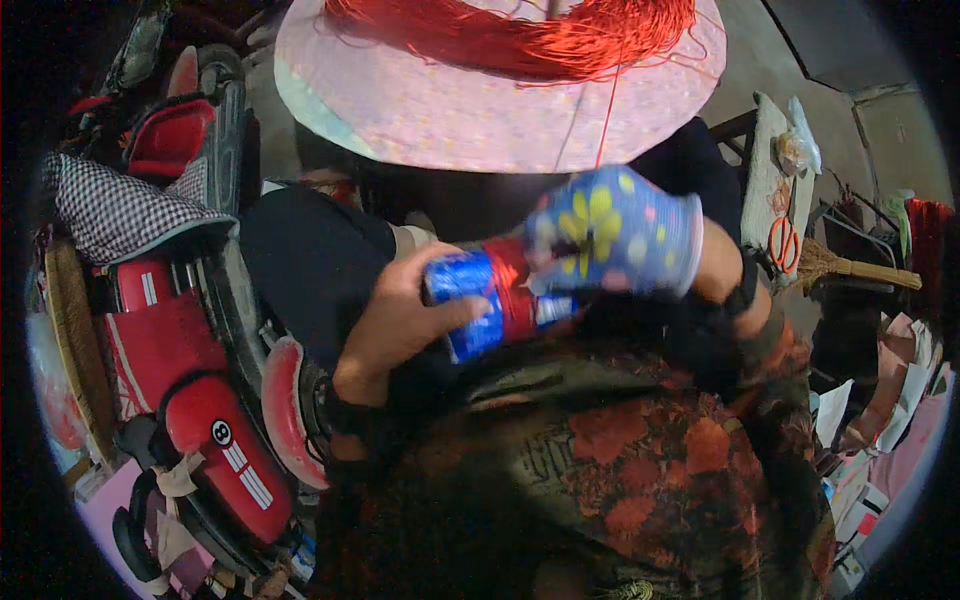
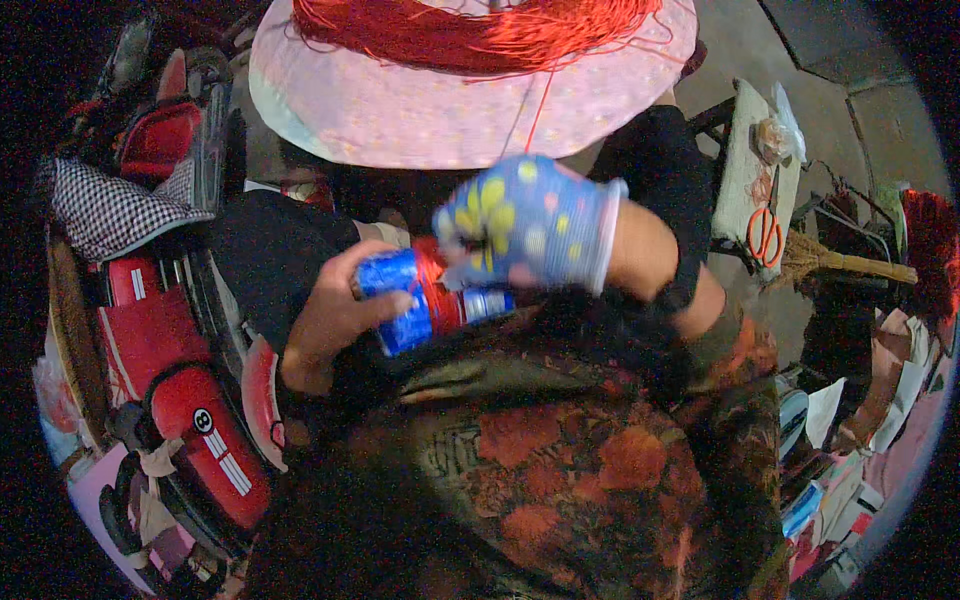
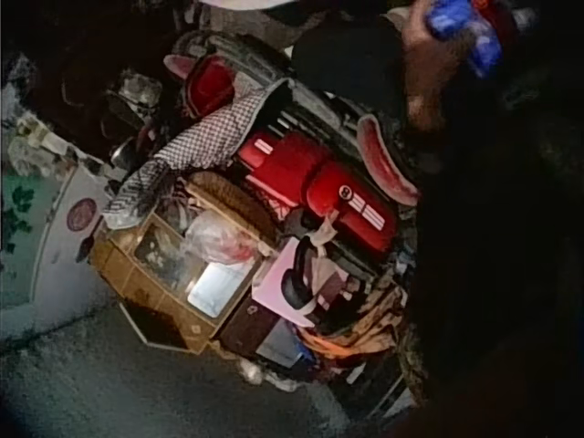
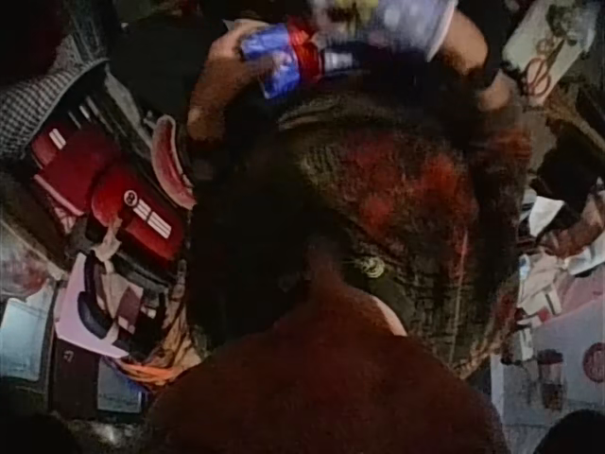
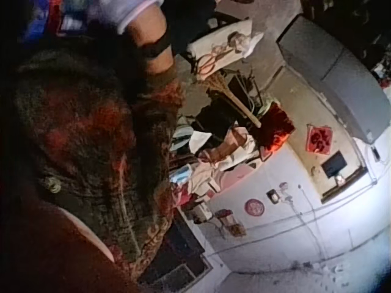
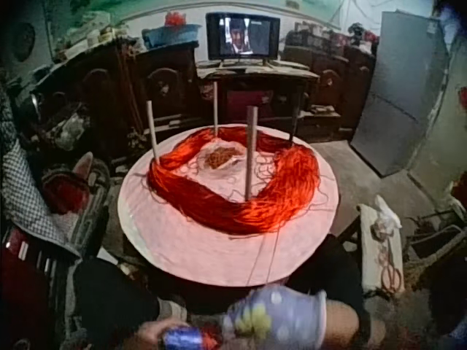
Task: Winding red wire or string around a blue component package.
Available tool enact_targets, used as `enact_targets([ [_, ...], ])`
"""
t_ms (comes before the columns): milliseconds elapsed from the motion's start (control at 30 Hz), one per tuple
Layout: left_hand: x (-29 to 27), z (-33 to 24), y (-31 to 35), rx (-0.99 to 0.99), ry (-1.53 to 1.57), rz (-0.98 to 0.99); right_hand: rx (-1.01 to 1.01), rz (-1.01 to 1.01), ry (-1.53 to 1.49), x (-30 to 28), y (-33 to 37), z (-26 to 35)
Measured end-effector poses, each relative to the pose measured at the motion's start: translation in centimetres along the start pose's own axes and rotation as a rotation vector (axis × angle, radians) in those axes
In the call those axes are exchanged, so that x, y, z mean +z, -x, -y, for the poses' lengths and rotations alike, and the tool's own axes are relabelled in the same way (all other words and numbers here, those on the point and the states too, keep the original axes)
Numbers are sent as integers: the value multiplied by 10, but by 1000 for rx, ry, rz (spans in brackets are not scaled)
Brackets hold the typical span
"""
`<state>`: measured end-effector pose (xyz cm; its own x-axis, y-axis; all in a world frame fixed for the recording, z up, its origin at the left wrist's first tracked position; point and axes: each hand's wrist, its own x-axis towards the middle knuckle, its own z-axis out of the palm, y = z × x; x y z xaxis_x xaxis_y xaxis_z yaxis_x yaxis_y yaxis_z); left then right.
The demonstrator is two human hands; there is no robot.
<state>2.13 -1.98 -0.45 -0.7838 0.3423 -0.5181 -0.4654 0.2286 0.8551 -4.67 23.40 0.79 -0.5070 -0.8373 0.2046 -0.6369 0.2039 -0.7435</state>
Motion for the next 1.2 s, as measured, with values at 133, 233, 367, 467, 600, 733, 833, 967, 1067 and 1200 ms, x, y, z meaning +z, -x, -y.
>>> enact_targets([
  [133,-16,-3,0,116,115,510,317,47,-221,-8,9,-27],
  [233,-18,33,26,325,276,7,399,-171,-519,11,21,-42],
  [367,-7,19,2,272,1200,-24,398,-93,-292,39,36,-11],
  [467,-7,17,-8,241,775,-292,57,263,536,25,26,18],
  [600,-2,13,1,88,157,-227,5,-41,93,0,-1,13],
  [733,-7,-5,0,71,215,278,352,-122,-260,-5,16,-27],
  [833,-12,24,16,266,666,149,269,-123,-322,25,30,-43],
  [967,2,3,-1,146,901,-208,126,133,324,38,28,-2],
  [1067,-2,15,-10,157,485,-357,51,135,287,15,12,20],
  [1200,-2,7,-2,102,-70,-66,59,-46,-112,-5,0,-4],
])
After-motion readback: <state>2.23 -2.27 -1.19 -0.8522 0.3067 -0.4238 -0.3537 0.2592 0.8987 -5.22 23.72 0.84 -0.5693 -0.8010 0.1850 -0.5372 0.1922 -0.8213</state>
